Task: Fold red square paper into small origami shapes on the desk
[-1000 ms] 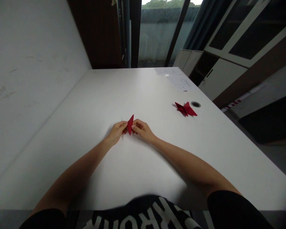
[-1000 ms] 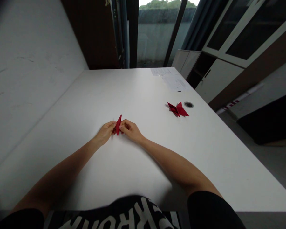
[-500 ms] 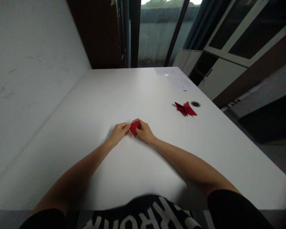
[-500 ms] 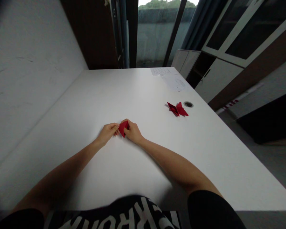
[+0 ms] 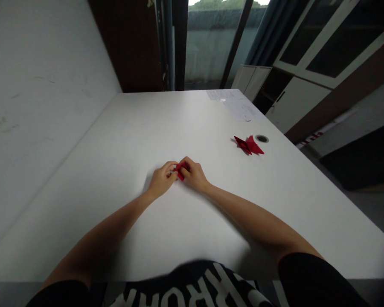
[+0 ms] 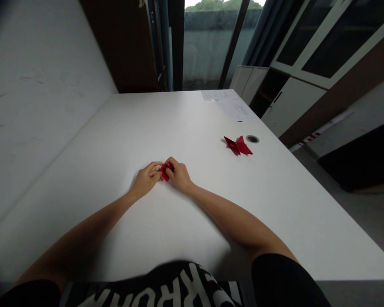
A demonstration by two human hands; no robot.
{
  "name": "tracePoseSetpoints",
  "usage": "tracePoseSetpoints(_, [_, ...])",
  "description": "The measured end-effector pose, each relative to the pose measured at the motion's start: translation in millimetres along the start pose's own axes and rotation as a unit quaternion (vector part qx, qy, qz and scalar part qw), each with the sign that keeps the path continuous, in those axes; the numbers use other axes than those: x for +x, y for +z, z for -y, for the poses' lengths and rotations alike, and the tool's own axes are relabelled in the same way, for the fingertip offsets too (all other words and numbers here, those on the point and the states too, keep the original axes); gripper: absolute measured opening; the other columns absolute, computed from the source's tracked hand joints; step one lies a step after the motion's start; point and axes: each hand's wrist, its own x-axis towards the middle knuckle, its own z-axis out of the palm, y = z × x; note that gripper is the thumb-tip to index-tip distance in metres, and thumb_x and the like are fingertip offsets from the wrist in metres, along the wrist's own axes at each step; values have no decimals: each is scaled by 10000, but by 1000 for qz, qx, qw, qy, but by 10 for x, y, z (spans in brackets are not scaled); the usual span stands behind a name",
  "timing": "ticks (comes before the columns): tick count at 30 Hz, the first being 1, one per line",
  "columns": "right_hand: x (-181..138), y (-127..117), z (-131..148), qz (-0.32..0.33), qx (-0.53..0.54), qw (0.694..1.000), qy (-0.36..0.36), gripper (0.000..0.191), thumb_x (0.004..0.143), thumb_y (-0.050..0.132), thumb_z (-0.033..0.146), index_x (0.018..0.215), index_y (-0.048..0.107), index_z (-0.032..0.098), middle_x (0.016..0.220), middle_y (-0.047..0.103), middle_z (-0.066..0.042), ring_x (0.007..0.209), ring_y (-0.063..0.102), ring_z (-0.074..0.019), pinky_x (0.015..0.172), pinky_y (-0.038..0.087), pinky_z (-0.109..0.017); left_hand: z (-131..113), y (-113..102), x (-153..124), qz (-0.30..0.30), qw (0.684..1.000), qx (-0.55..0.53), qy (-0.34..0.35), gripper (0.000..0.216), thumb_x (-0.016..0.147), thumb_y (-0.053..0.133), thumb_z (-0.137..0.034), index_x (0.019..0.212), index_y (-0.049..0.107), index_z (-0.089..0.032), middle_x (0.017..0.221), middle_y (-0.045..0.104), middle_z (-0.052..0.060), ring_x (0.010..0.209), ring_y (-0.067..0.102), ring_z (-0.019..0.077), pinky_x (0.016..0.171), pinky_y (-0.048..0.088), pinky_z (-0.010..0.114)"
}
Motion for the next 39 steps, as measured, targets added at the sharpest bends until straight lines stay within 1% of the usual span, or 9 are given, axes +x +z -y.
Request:
tracePoseSetpoints(3, [48, 24, -68, 20, 147, 989, 7, 127, 868, 595, 257, 986, 604, 213, 700, 600, 43, 601, 542, -116, 596, 411, -246, 17, -17, 52, -21, 998, -60, -8, 331, 836, 546, -194, 1153, 639, -207, 964, 737, 31, 744, 700, 143, 675, 565, 259])
tracePoseSetpoints(6, [99, 30, -130, 65, 284, 956, 28, 206, 861, 670, 326, 1021, 616, 208, 708, 624, 30, 604, 581, -126, 595, 451, -259, 51, -55, 112, -24, 991, -128, -19, 254, 822, 586, -220, 1066, 646, -185, 898, 736, 30, 699, 679, 140, 651, 551, 266])
tracePoseSetpoints(11, [128, -33, -163, 99, 368, 923, 62, 207, 809, 735, 345, 929, 665, 192, 811, 678, -18, 682, 620, -143, 655, 510, -298, 79, -119, 136, -12, 978, -205, -43, 151, 805, 644, -234, 933, 679, -161, 818, 722, 35, 721, 674, 151, 733, 547, 307])
tracePoseSetpoints(17, [88, -43, -113, 55, 233, 971, 1, 260, 886, 691, 444, 943, 657, 193, 762, 626, -7, 663, 550, -129, 630, 460, -276, 72, -97, 139, -27, 988, -153, -17, 191, 810, 700, -280, 958, 654, -169, 808, 712, 17, 671, 651, 129, 674, 525, 268])
tracePoseSetpoints(22, [82, 16, -113, 38, 245, 969, 0, 384, 858, 723, 469, 1104, 543, 235, 751, 585, 34, 637, 557, -130, 611, 465, -272, 115, -81, 149, -55, 986, -159, -14, 438, 813, 749, -339, 1181, 555, -201, 904, 744, 36, 711, 701, 152, 699, 568, 297])
tracePoseSetpoints(26, [72, 16, -94, 46, 221, 974, 25, 370, 869, 695, 476, 1087, 526, 229, 721, 598, 42, 632, 571, -136, 604, 461, -270, 178, -77, 144, -60, 984, -163, -27, 365, 818, 749, -387, 1081, 611, -174, 873, 750, 44, 764, 720, 176, 747, 585, 322])
tracePoseSetpoints(29, [50, -4, -80, 51, 158, 986, 31, 284, 901, 643, 476, 961, 568, 209, 706, 610, 29, 624, 556, -130, 597, 433, -263, 217, -68, 144, -70, 986, -145, -32, 331, 817, 746, -416, 1020, 649, -173, 870, 750, 41, 769, 712, 176, 743, 582, 316])
tracePoseSetpoints(35, [23, -49, -45, 73, -1, 997, -27, 204, 943, 577, 370, 828, 607, 203, 656, 576, 36, 595, 477, -116, 593, 355, -257, 183, -105, 125, -71, 997, -36, 16, 228, 889, 665, -399, 953, 719, -187, 893, 731, 38, 821, 678, 169, 780, 548, 302])
tracePoseSetpoints(39, [30, -61, -8, 56, -43, 995, -64, 165, 948, 573, 337, 884, 649, 206, 758, 609, 5, 656, 500, -130, 631, 381, -267, 79, -168, 98, -95, 983, 134, 88, 173, 913, 646, -353, 934, 761, -225, 892, 678, 33, 807, 626, 160, 726, 501, 277])
